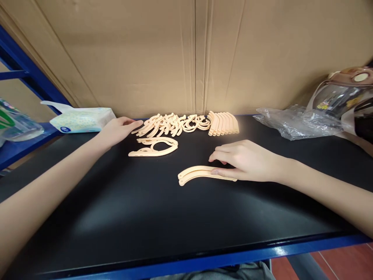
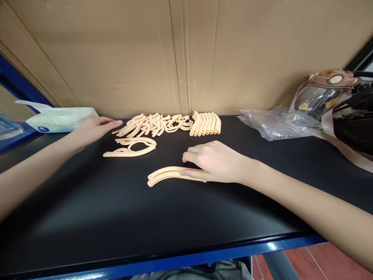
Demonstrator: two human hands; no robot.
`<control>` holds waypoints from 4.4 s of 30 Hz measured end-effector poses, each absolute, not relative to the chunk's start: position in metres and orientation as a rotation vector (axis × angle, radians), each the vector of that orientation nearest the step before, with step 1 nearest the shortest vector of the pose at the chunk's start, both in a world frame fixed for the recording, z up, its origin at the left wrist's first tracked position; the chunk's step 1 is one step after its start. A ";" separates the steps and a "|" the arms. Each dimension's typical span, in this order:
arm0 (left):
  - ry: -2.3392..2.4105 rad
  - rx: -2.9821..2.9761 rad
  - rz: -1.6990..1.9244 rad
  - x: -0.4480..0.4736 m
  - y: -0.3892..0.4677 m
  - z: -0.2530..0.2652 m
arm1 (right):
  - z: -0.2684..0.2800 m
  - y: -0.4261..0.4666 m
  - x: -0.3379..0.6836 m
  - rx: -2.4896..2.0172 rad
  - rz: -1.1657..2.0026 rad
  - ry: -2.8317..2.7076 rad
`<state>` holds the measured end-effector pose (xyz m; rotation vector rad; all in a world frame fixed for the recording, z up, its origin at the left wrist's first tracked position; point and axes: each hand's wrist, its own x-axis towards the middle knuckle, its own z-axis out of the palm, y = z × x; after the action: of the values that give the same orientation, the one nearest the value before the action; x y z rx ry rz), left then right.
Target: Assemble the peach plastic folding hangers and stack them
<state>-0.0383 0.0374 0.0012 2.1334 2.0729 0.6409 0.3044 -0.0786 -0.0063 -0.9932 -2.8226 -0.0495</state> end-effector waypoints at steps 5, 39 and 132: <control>2.082 1.958 0.650 -0.043 0.047 -0.014 | -0.008 -0.079 0.302 -0.991 -0.030 -2.827; 2.046 1.856 0.898 -0.032 0.042 -0.010 | -0.009 -0.081 0.301 -1.017 0.029 -2.815; 1.210 2.959 0.549 0.053 -0.054 -0.014 | 0.012 0.043 0.294 -1.345 -0.354 -2.518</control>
<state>0.0533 -0.0535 -0.0142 2.9594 1.2103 0.5494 0.2943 0.0434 0.0121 -1.3454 -2.5179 -0.3536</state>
